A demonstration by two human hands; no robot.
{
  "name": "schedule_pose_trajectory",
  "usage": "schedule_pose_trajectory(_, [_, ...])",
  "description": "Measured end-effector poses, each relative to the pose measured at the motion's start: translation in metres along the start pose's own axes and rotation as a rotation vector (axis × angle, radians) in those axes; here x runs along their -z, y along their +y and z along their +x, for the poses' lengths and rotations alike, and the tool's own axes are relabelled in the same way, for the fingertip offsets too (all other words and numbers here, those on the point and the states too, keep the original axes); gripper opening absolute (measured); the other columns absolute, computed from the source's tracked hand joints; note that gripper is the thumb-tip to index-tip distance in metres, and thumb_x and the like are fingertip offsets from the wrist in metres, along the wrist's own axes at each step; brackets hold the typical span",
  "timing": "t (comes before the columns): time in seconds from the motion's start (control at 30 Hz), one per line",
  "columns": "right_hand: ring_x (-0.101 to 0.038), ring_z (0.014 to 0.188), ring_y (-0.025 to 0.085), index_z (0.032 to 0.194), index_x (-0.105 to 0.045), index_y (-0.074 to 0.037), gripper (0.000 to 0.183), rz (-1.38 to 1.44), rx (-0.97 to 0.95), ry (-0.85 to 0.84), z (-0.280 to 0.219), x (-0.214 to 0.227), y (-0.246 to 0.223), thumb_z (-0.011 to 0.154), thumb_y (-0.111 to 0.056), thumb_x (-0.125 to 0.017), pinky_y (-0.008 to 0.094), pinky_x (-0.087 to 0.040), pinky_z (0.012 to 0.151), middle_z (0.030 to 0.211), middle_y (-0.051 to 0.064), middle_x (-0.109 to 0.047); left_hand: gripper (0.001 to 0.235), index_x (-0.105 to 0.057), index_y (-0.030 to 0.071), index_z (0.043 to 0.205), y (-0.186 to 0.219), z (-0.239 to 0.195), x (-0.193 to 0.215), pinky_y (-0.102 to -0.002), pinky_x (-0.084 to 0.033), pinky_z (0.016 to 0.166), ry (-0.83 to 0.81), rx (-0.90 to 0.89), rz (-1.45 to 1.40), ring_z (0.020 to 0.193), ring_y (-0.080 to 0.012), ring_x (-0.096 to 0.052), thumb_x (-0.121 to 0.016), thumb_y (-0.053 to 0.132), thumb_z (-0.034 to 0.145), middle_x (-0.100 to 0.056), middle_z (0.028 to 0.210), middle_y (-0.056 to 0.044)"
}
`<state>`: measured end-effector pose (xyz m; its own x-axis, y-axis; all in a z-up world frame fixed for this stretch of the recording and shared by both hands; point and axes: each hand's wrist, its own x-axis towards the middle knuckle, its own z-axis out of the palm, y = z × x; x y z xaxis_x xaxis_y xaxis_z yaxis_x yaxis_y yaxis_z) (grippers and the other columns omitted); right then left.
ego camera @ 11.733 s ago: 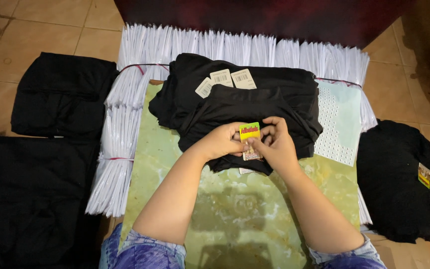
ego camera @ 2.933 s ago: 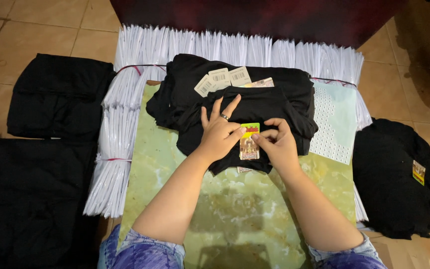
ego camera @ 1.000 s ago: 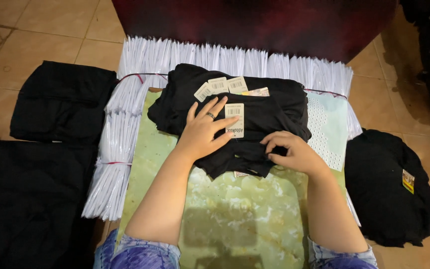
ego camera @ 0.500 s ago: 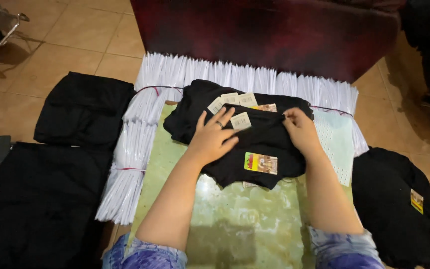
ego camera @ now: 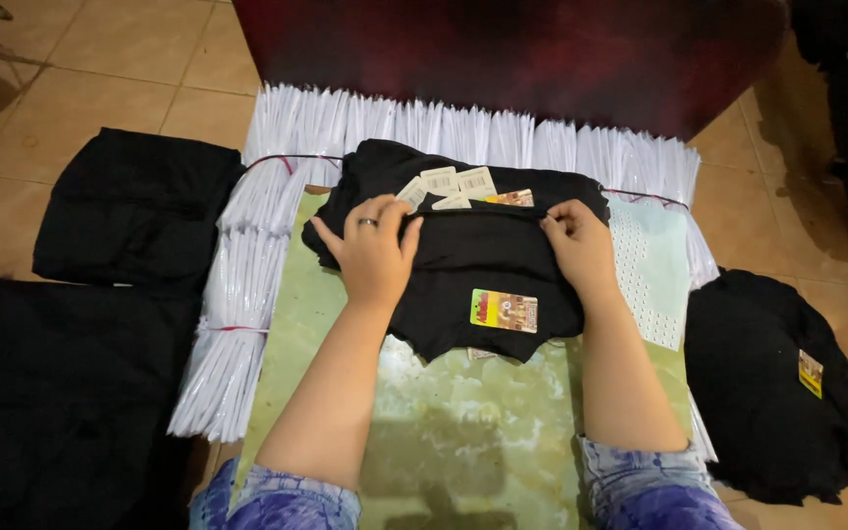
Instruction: The person attaches small yellow tags to a stack of black garments on a table. They repeatedly pick up tags, place them on the clothing, and smooth the fabric. The hands remain in view throughout the process.
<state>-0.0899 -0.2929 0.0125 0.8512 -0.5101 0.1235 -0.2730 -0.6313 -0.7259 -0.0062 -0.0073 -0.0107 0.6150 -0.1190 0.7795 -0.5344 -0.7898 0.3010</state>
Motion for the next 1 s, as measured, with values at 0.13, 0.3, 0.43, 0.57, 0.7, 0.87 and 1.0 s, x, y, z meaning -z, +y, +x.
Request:
schedule_pose_trajectory(0.13, [-0.061,0.066,0.018,0.102,-0.068,-0.018,0.011,-0.001,0.007,0.016,0.007,-0.006,0.013,0.092,-0.022,-0.072,0.033,-0.048,0.066,0.067,-0.002,-0.063,0.013,-0.067,0.029,0.093,0.043,-0.005,0.009,-0.056,-0.041,0.087,0.172,-0.221,-0.044,0.107,-0.0251,-0.060,-0.077,0.036,0.088,-0.066,0.106,0.004])
schedule_pose_trajectory(0.3, [-0.061,0.065,0.019,0.097,-0.061,-0.018,0.014,0.025,-0.020,0.024,0.009,-0.006,0.014,0.090,-0.021,-0.073,0.034,-0.047,0.067,0.064,-0.003,-0.061,0.020,-0.070,0.024,0.106,0.076,-0.026,0.002,-0.040,-0.049,0.067,-0.161,-0.511,-0.397,0.098,-0.0277,-0.065,-0.056,0.023,0.092,-0.066,0.111,-0.005])
schedule_pose_trajectory(0.43, [-0.062,0.067,0.020,0.097,-0.062,-0.017,0.014,-0.004,0.052,0.028,0.001,-0.006,0.009,0.091,-0.024,-0.073,0.034,-0.046,0.066,0.066,-0.002,-0.061,0.049,-0.049,0.031,0.147,0.046,-0.032,-0.014,-0.050,-0.032,0.108,-0.424,-0.399,-0.245,0.142,-0.0295,-0.041,-0.043,0.036,0.099,-0.042,0.157,-0.003])
schedule_pose_trajectory(0.57, [-0.063,0.092,0.031,0.102,-0.068,-0.011,0.015,-0.080,0.231,0.063,-0.012,0.004,-0.002,0.100,-0.025,-0.068,0.041,-0.048,0.080,0.090,0.010,-0.065,0.051,-0.045,0.038,0.150,0.045,-0.034,-0.009,-0.059,-0.018,0.115,-0.439,-0.309,-0.258,0.149,-0.0237,-0.032,-0.044,0.036,0.099,-0.037,0.161,0.005])
schedule_pose_trajectory(0.7, [-0.059,0.110,0.039,0.106,-0.070,-0.007,0.014,-0.247,0.617,0.159,-0.045,0.030,-0.033,0.099,-0.018,-0.072,0.047,-0.047,0.095,0.108,0.016,-0.058,0.049,-0.048,0.039,0.147,0.043,-0.032,-0.007,-0.057,-0.013,0.118,-0.503,-0.241,-0.356,0.151,-0.0212,-0.029,-0.042,0.034,0.099,-0.038,0.161,0.007])
schedule_pose_trajectory(0.87, [-0.067,0.103,0.037,0.106,-0.073,-0.007,0.024,-0.288,0.574,-0.302,-0.096,0.021,-0.038,0.085,-0.019,-0.076,0.047,-0.051,0.094,0.098,0.016,-0.070,0.043,-0.055,0.036,0.138,0.040,-0.033,-0.009,-0.054,-0.009,0.119,-0.533,-0.193,-0.440,0.151,-0.0196,-0.028,-0.042,0.036,0.098,-0.040,0.160,0.007])
schedule_pose_trajectory(1.0, [-0.068,0.085,0.042,0.102,-0.069,-0.003,0.030,-0.266,0.323,-0.462,-0.102,0.021,-0.050,0.085,-0.026,-0.078,0.053,-0.054,0.076,0.083,0.019,-0.066,0.016,-0.056,0.029,0.102,0.037,-0.039,-0.020,-0.056,-0.010,0.119,-0.530,-0.147,-0.509,0.150,-0.0186,-0.030,-0.049,0.041,0.095,-0.044,0.157,0.008])
